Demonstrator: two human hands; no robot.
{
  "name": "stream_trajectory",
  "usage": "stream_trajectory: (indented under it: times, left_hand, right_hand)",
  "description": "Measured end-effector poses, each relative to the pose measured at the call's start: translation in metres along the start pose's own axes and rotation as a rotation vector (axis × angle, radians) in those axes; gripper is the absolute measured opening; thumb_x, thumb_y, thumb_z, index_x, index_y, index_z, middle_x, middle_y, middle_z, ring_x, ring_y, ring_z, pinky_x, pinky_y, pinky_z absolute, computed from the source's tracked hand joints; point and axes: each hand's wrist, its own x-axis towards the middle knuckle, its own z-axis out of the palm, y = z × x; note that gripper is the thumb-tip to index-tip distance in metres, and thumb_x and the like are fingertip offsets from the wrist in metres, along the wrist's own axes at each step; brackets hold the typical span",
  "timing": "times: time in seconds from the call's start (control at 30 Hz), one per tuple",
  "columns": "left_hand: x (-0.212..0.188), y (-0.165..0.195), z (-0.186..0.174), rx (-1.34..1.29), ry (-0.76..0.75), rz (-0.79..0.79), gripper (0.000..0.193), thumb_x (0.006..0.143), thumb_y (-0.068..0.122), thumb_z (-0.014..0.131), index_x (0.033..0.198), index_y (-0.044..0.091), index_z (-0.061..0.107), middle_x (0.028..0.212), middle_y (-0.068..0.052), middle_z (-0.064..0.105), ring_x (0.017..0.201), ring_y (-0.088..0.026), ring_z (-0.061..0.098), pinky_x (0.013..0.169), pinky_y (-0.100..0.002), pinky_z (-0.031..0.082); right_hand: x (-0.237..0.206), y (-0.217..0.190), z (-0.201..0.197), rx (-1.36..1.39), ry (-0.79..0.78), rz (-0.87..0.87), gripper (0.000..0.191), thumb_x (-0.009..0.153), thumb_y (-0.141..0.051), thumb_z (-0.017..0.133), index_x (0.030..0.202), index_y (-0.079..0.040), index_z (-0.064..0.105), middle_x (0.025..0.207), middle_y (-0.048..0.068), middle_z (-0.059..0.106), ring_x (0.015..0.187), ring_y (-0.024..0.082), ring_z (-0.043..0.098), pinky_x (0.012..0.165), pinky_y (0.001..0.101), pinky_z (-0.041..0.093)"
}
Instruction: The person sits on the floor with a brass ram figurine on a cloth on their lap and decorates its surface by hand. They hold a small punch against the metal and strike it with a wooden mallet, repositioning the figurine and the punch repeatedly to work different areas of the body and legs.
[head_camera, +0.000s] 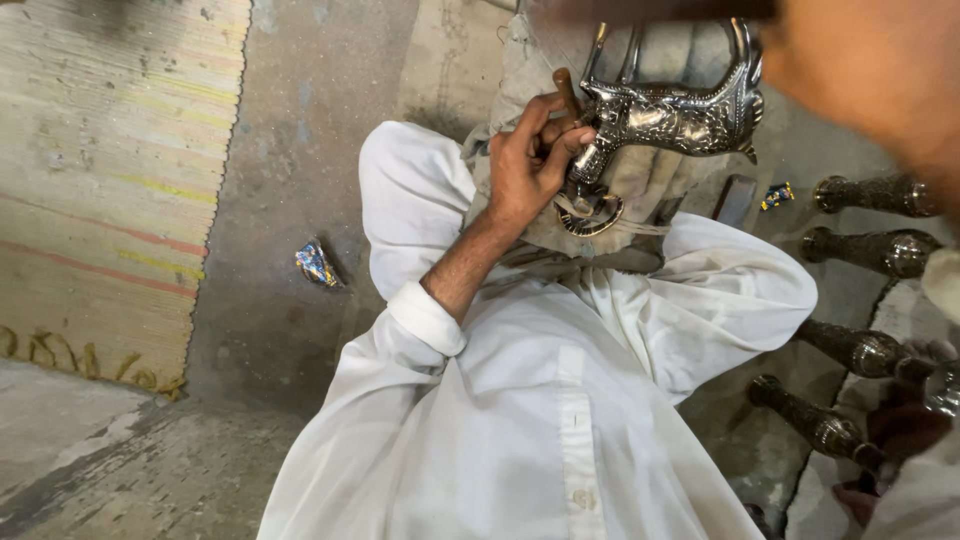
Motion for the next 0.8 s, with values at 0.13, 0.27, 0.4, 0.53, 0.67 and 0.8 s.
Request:
stream_trajectory:
  times: [0.13,0.27,0.4,0.53,0.67,0.8]
  left_hand:
    - [0.001,-0.003,0.0,-0.012,-0.011,0.062,0.037,0.098,0.015,0.08,0.128,0.008,0.06,0.083,-0.001,0.076,0.057,0.0,0.058,0.051,-0.021,0.043]
    - [0.0,-0.005,-0.001,0.007,-0.011,0.041,0.038,0.096,0.015,0.081,0.128,0.008,0.061,0.074,-0.003,0.072,0.056,-0.002,0.054,0.052,-0.022,0.042]
    - [-0.001,-0.006,0.0,0.033,-0.004,0.061,0.038,0.096,0.015,0.083,0.127,0.007,0.063,0.072,-0.005,0.067,0.057,-0.004,0.051,0.053,-0.023,0.042]
    - [-0.002,-0.008,0.0,0.054,-0.001,0.046,0.039,0.094,0.016,0.084,0.126,0.007,0.062,0.064,0.0,0.067,0.052,-0.004,0.05,0.051,-0.025,0.039]
    - [-0.003,-0.011,0.0,0.005,-0.029,0.067,0.039,0.097,0.017,0.081,0.129,0.007,0.061,0.075,-0.002,0.071,0.06,-0.004,0.059,0.055,-0.025,0.045]
    - [-0.001,-0.012,0.001,0.035,-0.045,0.09,0.04,0.097,0.017,0.082,0.129,0.007,0.061,0.076,-0.003,0.073,0.06,-0.004,0.061,0.056,-0.025,0.046]
  right_hand:
    - [-0.001,-0.001,-0.001,0.023,0.005,0.018,0.015,0.1,-0.026,0.071,0.097,-0.012,0.076,0.068,0.004,0.067,0.053,0.015,0.062,0.052,0.0268,0.049]
    - [-0.004,0.0,0.003,0.018,0.034,0.001,0.012,0.098,-0.023,0.071,0.099,-0.012,0.076,0.07,0.004,0.068,0.055,0.015,0.063,0.054,0.0262,0.05]
    - [-0.006,0.005,0.012,0.077,0.069,0.03,0.011,0.096,-0.02,0.072,0.101,-0.011,0.076,0.072,0.004,0.069,0.057,0.015,0.064,0.056,0.0255,0.05]
    - [-0.005,0.007,0.022,0.142,-0.029,0.113,0.016,0.102,-0.023,0.067,0.101,-0.009,0.076,0.071,0.008,0.068,0.053,0.018,0.062,0.052,0.0292,0.049]
    - [-0.004,0.005,0.022,0.145,-0.18,0.141,0.022,0.105,-0.028,0.068,0.1,-0.007,0.075,0.067,0.011,0.066,0.05,0.022,0.061,0.047,0.0341,0.048]
    - [-0.007,0.0,0.009,0.078,-0.043,0.062,0.021,0.102,-0.029,0.076,0.097,-0.008,0.073,0.063,0.006,0.063,0.053,0.018,0.06,0.05,0.0305,0.048]
